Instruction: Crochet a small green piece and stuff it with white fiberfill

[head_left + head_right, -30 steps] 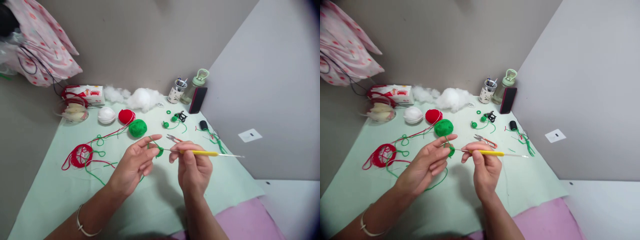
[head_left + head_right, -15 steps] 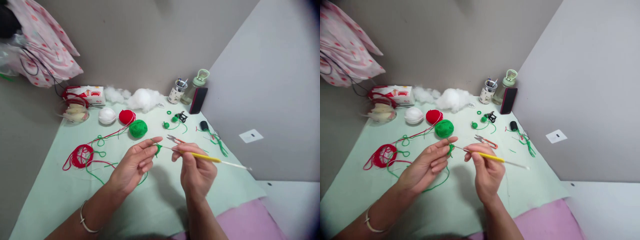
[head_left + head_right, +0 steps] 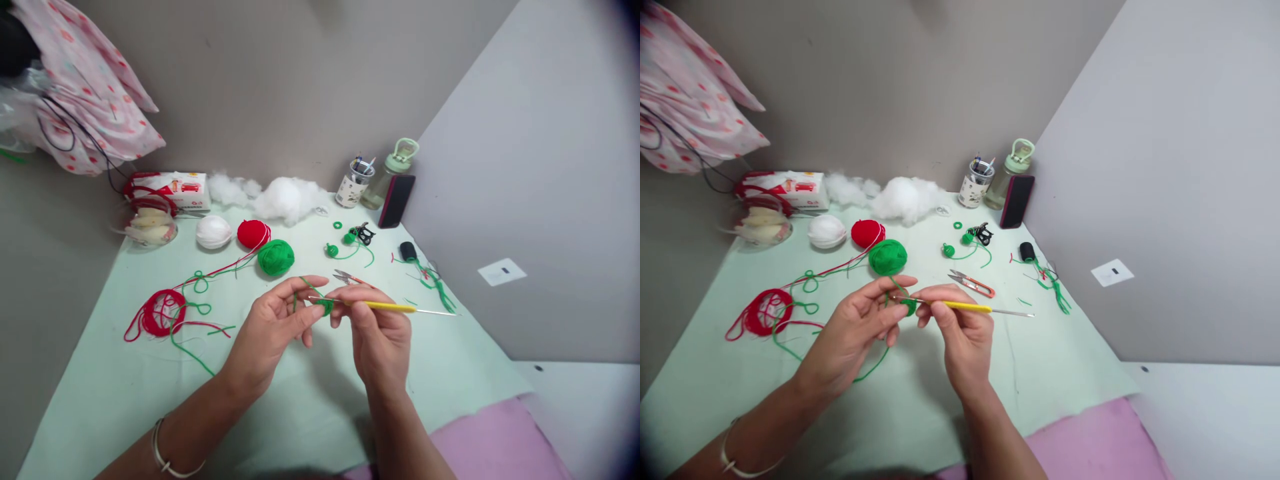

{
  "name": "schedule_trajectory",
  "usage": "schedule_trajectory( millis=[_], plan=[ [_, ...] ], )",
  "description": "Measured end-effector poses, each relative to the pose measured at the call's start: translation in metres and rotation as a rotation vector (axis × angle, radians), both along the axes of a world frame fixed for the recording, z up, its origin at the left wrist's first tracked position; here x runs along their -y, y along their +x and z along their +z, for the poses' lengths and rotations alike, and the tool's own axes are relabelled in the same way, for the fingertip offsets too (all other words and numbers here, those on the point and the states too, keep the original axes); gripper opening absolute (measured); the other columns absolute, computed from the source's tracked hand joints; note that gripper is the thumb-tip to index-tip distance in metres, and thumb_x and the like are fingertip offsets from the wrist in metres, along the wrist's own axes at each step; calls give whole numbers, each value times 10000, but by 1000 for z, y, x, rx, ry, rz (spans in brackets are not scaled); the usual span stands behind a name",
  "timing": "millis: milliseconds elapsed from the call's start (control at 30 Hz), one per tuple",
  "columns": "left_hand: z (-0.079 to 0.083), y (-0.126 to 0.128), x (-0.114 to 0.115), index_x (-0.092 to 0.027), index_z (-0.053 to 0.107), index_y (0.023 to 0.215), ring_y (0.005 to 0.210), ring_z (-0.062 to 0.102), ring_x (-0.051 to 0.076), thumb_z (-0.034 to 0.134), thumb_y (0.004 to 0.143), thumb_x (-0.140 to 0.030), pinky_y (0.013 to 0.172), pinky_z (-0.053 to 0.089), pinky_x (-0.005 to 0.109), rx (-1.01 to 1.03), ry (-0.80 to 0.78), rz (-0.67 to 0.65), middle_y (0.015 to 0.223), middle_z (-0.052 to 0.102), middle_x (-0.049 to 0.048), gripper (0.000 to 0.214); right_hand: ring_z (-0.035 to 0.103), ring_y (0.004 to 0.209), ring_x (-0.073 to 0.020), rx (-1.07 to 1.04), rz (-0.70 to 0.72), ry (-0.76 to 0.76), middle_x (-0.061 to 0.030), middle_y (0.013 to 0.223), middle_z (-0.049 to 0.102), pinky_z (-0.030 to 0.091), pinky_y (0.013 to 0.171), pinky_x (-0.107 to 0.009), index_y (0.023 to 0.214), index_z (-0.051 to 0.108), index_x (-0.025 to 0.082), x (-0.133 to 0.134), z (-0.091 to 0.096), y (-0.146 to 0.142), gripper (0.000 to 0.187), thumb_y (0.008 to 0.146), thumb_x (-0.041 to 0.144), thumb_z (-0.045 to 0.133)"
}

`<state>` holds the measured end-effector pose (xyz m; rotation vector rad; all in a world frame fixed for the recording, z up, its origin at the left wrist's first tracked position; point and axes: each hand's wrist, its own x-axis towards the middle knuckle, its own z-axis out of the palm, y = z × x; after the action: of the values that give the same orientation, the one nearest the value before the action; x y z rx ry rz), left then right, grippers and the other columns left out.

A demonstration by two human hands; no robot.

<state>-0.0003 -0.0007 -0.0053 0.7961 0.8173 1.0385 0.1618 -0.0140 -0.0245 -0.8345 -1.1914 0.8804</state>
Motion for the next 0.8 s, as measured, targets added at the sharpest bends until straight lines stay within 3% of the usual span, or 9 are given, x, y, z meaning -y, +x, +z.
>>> schedule_trajectory(
  millis=[233,433,667,800],
  plan=[
    [4,-3,-2,-257,856,1067,542,434,30,879,840,-293,502,433,187,67,-33,-62,891,607,-15,232,692,564,-134,-105,36,-38,-44,865,825,616,531,-273,959,751,217,-3,8,-4,209,1056,355,627],
    [2,-4,-1,-267,845,1103,550,522,40,862,863,-305,499,429,189,-16,28,-41,913,633,-9,244,761,648,-140,-124,56,19,-37,928,834,648,583,-269,1019,736,221,1,8,-2,212,1097,280,548],
    [3,-1,5,-269,833,1119,566,542,42,830,873,-202,589,502,176,-218,170,82,821,637,-41,255,773,827,-168,334,-126,310,-50,1032,813,668,700,-322,1207,727,249,11,1,2,266,1087,155,510],
    [4,4,8,-257,808,1218,566,514,37,885,842,-266,546,486,163,-77,61,62,844,635,-37,384,777,940,-196,732,-309,452,-47,1064,801,664,766,-332,1263,756,303,14,-8,5,366,1004,80,624]
  ],
)
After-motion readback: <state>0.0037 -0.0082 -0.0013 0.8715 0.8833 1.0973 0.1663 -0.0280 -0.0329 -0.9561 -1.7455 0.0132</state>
